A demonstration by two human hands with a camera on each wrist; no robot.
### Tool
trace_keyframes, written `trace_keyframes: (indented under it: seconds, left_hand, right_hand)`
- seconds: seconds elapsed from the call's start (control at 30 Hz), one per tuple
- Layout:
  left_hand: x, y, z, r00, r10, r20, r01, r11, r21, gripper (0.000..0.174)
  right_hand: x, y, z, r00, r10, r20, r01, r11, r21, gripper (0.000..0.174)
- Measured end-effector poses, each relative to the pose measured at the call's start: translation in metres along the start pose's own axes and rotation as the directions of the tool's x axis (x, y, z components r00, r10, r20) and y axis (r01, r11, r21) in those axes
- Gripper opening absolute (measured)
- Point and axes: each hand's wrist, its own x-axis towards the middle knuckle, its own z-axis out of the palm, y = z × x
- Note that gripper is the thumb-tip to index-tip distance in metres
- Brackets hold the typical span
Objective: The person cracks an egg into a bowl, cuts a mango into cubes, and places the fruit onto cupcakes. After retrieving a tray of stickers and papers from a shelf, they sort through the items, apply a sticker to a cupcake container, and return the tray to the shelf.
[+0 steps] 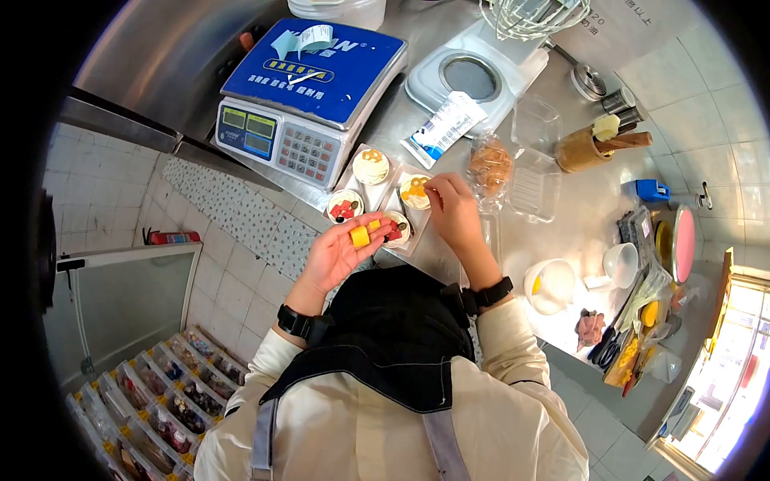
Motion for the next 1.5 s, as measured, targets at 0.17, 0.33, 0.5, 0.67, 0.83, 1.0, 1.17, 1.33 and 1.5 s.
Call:
trace_keyframes:
  seconds: [0.17, 0.33, 0.5, 0.67, 0.83, 1.0, 1.17, 1.33, 1.5]
  left_hand:
    - [0.006, -0.004, 0.004, 0.999, -0.017, 0.027, 0.017, 1.000, 0.004, 0.044]
    - [0.014, -0.013, 0.001, 0.997, -0.070, 0.026, 0.070, 0.998, -0.007, 0.039]
    - [0.015, -0.011, 0.008, 0.998, -0.041, 0.050, 0.041, 0.999, 0.002, 0.044]
    - [0.018, -0.009, 0.006, 0.998, -0.044, 0.053, 0.043, 0.999, 0.029, 0.049]
    - [0.011, -0.003, -0.001, 0.998, -0.033, 0.051, 0.030, 0.998, 0.060, 0.049]
    - [0.005, 0.003, -0.011, 1.000, -0.019, 0.008, 0.018, 0.998, 0.061, 0.048]
    - [0.003, 0.004, -0.012, 1.000, -0.010, -0.009, 0.010, 0.998, 0.057, 0.048]
    - [0.003, 0.004, -0.013, 1.000, -0.003, -0.002, 0.003, 0.999, 0.043, 0.047]
    - [0.000, 0.009, -0.004, 1.000, 0.023, -0.012, -0.023, 0.999, 0.032, 0.047]
  right_hand:
    - [-0.010, -0.055, -0.014, 0.973, -0.083, 0.217, 0.016, 0.956, 0.292, 0.021]
    - [-0.020, -0.045, 0.000, 0.938, -0.279, 0.206, 0.229, 0.944, 0.235, 0.032]
    - [-0.020, -0.046, 0.000, 0.973, -0.171, 0.154, 0.141, 0.972, 0.188, 0.029]
    - [-0.022, -0.018, 0.013, 0.994, 0.099, 0.036, -0.103, 0.987, 0.123, 0.018]
    - [-0.021, -0.006, 0.021, 1.000, 0.000, 0.013, 0.000, 1.000, -0.014, 0.016]
    - [-0.022, 0.002, 0.027, 0.998, 0.013, 0.054, -0.015, 0.999, 0.040, 0.015]
    - [-0.018, -0.001, 0.024, 0.999, -0.043, 0.029, 0.043, 0.999, -0.021, 0.010]
    - [-0.016, -0.002, 0.019, 0.999, -0.045, 0.022, 0.045, 0.999, -0.024, 0.012]
    - [-0.010, -0.029, -0.016, 0.987, 0.144, 0.075, -0.151, 0.984, 0.090, 0.015]
